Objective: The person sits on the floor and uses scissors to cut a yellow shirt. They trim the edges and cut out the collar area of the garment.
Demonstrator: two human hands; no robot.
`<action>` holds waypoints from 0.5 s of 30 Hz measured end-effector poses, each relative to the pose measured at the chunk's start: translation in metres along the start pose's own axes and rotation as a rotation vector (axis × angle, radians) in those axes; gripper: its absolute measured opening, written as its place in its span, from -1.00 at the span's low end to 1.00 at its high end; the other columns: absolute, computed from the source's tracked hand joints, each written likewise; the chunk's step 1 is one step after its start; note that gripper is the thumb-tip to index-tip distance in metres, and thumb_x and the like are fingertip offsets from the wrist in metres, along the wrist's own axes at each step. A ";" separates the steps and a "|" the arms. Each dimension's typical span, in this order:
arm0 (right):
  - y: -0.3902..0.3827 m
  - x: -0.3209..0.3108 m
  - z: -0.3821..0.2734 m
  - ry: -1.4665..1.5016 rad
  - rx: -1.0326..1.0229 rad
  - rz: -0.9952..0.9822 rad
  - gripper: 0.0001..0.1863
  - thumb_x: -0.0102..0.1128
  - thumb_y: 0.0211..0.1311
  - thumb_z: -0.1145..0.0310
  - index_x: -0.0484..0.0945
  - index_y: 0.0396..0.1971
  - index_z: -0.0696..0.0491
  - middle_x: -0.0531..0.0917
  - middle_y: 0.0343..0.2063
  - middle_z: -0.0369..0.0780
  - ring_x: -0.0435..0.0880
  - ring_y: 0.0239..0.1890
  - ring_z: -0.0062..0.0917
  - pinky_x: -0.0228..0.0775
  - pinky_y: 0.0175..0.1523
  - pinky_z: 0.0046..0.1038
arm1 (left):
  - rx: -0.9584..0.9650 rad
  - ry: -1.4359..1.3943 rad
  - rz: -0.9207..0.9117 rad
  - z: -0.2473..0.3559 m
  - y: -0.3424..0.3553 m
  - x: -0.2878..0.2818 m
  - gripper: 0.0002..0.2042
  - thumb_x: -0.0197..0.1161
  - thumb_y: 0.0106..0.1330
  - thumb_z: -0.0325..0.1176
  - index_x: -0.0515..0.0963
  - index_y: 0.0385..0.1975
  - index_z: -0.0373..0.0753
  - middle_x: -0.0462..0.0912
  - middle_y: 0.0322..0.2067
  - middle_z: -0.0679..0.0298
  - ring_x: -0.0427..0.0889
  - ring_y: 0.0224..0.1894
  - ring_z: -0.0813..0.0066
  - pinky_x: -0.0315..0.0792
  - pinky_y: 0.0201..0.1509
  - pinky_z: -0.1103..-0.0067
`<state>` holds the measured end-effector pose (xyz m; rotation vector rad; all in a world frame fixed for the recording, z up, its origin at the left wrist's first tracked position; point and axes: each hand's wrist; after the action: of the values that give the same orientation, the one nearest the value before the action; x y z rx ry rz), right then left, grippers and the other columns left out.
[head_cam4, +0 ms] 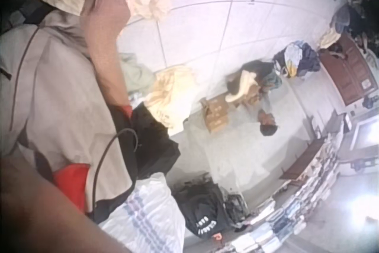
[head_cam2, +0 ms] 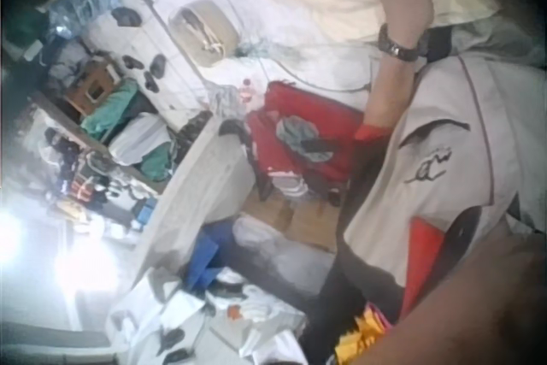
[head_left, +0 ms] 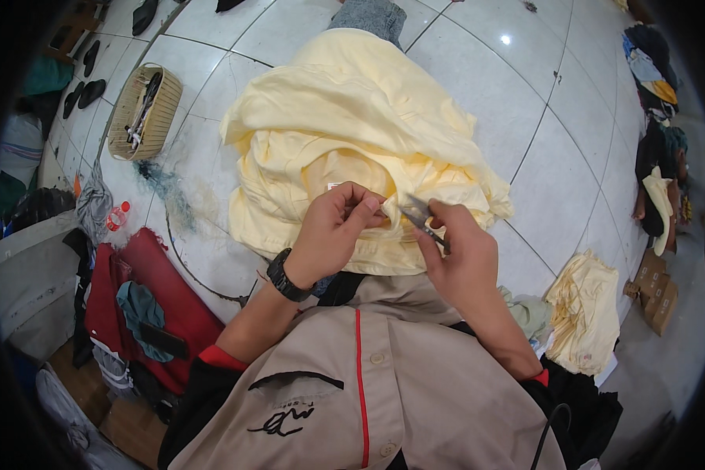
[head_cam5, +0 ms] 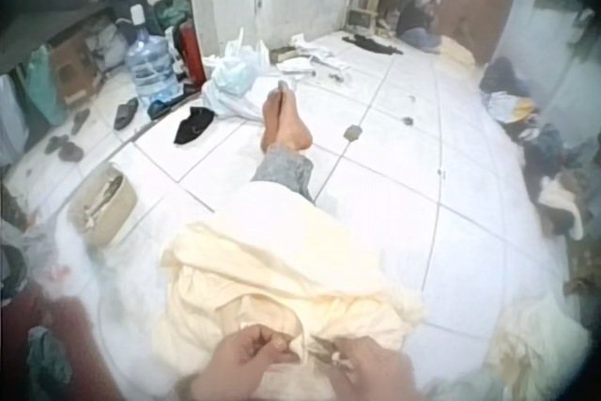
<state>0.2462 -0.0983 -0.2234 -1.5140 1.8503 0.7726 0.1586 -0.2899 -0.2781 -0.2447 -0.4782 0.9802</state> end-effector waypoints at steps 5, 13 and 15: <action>-0.006 0.001 -0.019 -0.360 -0.230 0.007 -0.56 0.35 0.06 0.44 0.64 0.01 0.13 0.57 -0.41 -0.26 0.63 -0.47 -0.46 0.45 -0.41 -0.40 | 0.010 -0.051 -0.011 0.000 -0.002 0.002 -0.74 0.17 0.60 -0.30 0.55 -0.02 -0.43 0.68 -0.12 0.21 0.72 -0.08 0.51 0.61 0.10 0.57; -0.001 0.010 -0.020 -0.444 -0.294 0.009 -0.51 0.24 -0.01 0.47 0.62 0.01 0.22 0.56 -0.39 -0.26 0.60 -0.47 -0.51 0.42 -0.43 -0.46 | 0.087 0.098 -0.001 -0.004 -0.006 0.007 -0.71 0.14 0.62 -0.28 0.56 0.01 -0.45 0.70 -0.12 0.20 0.70 -0.06 0.53 0.59 0.13 0.56; -0.002 0.010 -0.019 -0.466 -0.297 -0.002 -0.52 0.24 0.00 0.45 0.62 0.01 0.23 0.56 -0.39 -0.26 0.60 -0.47 -0.51 0.41 -0.43 -0.46 | 0.086 0.128 0.007 0.000 -0.008 0.010 -0.71 0.12 0.63 -0.29 0.55 0.00 -0.46 0.71 -0.13 0.21 0.70 -0.06 0.54 0.59 0.13 0.57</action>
<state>0.2448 -0.1196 -0.2187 -1.3566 1.4307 1.3197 0.1690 -0.2861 -0.2722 -0.2302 -0.3175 0.9835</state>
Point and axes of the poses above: each hand's wrist, its own y-axis towards the middle knuckle, its own x-axis out of the palm, z = x × y
